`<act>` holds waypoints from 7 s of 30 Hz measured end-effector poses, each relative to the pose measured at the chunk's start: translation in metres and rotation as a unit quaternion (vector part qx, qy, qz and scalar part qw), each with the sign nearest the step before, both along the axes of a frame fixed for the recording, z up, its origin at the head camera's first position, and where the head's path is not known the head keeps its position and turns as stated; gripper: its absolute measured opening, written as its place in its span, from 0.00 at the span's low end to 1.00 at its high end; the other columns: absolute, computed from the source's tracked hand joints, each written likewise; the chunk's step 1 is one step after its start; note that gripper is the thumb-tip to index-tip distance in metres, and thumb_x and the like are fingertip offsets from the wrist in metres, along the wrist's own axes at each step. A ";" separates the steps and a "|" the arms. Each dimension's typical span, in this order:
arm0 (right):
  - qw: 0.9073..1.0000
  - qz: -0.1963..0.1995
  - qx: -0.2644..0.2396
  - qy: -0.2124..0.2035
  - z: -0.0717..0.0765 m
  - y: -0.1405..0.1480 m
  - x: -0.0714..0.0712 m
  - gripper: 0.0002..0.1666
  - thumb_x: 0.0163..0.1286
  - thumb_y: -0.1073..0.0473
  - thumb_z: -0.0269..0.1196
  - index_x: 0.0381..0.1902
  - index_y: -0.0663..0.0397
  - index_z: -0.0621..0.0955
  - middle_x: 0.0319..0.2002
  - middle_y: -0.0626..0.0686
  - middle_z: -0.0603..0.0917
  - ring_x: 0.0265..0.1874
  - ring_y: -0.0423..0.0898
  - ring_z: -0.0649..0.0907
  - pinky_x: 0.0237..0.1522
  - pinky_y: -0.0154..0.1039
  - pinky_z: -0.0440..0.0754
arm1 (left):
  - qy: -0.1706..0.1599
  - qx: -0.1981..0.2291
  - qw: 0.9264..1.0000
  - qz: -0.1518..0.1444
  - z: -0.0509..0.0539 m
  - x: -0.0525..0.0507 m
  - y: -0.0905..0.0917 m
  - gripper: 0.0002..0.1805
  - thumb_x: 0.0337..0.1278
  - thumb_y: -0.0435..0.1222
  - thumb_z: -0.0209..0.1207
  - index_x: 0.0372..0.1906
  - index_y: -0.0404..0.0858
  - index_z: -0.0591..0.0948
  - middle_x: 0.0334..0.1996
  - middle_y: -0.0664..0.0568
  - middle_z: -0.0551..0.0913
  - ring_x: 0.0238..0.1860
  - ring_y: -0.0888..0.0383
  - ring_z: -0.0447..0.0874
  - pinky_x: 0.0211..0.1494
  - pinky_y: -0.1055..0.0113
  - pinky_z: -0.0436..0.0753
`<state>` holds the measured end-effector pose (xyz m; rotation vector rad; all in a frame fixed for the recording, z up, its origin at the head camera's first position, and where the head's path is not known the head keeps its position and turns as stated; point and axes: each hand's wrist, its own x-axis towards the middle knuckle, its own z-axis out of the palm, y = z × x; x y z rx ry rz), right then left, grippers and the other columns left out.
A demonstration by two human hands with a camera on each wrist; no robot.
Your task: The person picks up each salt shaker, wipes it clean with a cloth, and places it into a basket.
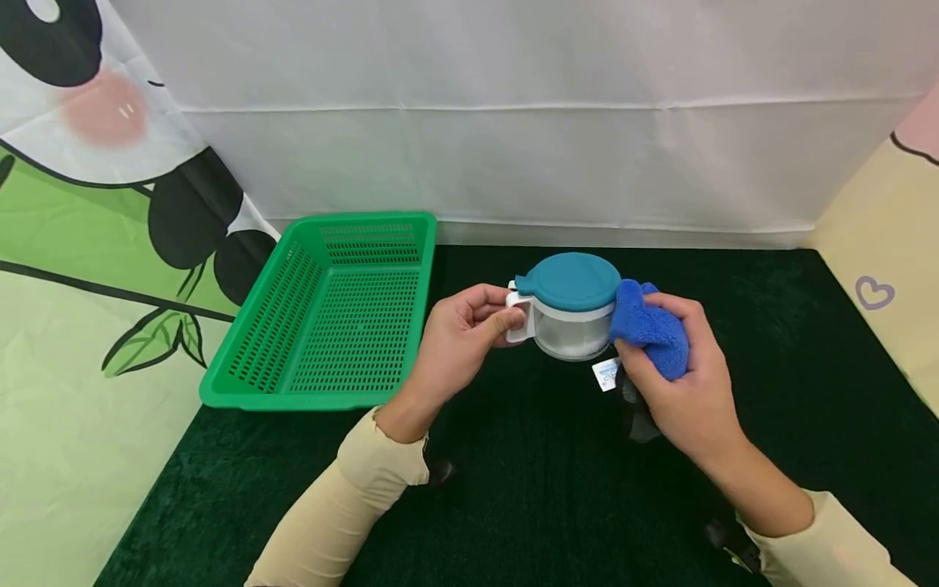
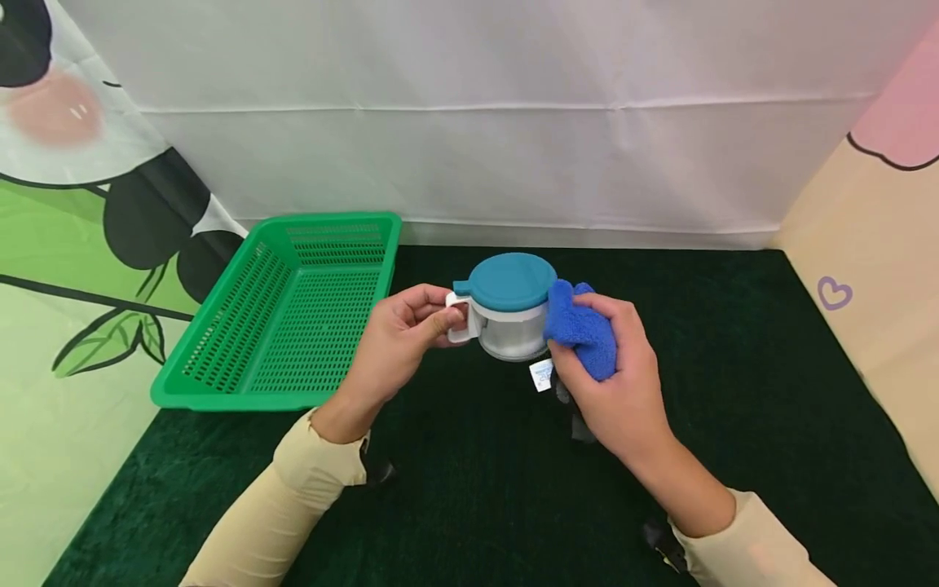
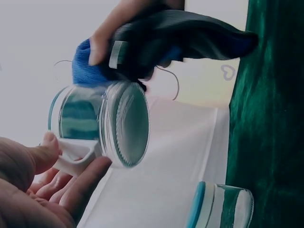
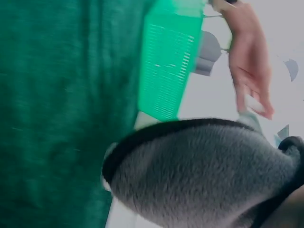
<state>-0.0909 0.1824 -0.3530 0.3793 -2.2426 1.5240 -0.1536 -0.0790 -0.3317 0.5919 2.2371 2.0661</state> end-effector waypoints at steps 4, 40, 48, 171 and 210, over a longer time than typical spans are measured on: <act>0.999 0.002 0.040 0.007 -0.016 -0.005 0.003 0.32 0.66 0.71 0.68 0.66 0.58 0.71 0.62 0.59 0.73 0.61 0.60 0.74 0.57 0.66 0.74 | 0.010 0.007 1.000 0.021 0.003 -0.001 0.001 0.10 0.70 0.32 0.63 0.49 0.29 0.83 0.44 0.42 0.89 0.43 0.50 0.90 0.46 0.59 0.89; 0.995 -0.012 0.075 0.061 0.002 -0.012 0.004 0.32 0.62 0.70 0.70 0.64 0.53 0.76 0.59 0.58 0.73 0.59 0.59 0.74 0.53 0.69 0.74 | 0.038 -0.033 0.998 0.030 0.001 -0.002 0.005 0.10 0.68 0.33 0.65 0.47 0.30 0.84 0.43 0.44 0.90 0.42 0.53 0.90 0.45 0.62 0.89; 0.992 -0.001 0.126 0.008 -0.015 -0.017 0.013 0.33 0.62 0.67 0.72 0.64 0.46 0.76 0.60 0.60 0.70 0.60 0.62 0.74 0.53 0.73 0.77 | 0.043 -0.019 0.998 0.042 0.003 -0.003 0.004 0.10 0.68 0.33 0.66 0.48 0.31 0.85 0.43 0.45 0.90 0.42 0.52 0.90 0.45 0.61 0.89; 0.935 -0.060 0.301 0.180 -0.019 -0.025 0.007 0.27 0.74 0.41 0.62 0.67 0.39 0.79 0.58 0.71 0.70 0.54 0.72 0.77 0.47 0.72 0.82 | 0.103 -0.064 0.991 0.061 -0.002 0.006 0.026 0.10 0.72 0.35 0.62 0.50 0.33 0.85 0.44 0.49 0.90 0.40 0.59 0.89 0.49 0.67 0.87; 0.985 0.049 0.003 -0.164 0.006 0.040 -0.026 0.23 0.82 0.53 0.56 0.71 0.47 0.71 0.57 0.54 0.76 0.50 0.51 0.76 0.45 0.34 0.82 | 0.046 -0.013 0.995 -0.084 -0.006 0.007 -0.001 0.07 0.71 0.27 0.61 0.49 0.28 0.83 0.45 0.43 0.86 0.43 0.55 0.87 0.51 0.58 0.88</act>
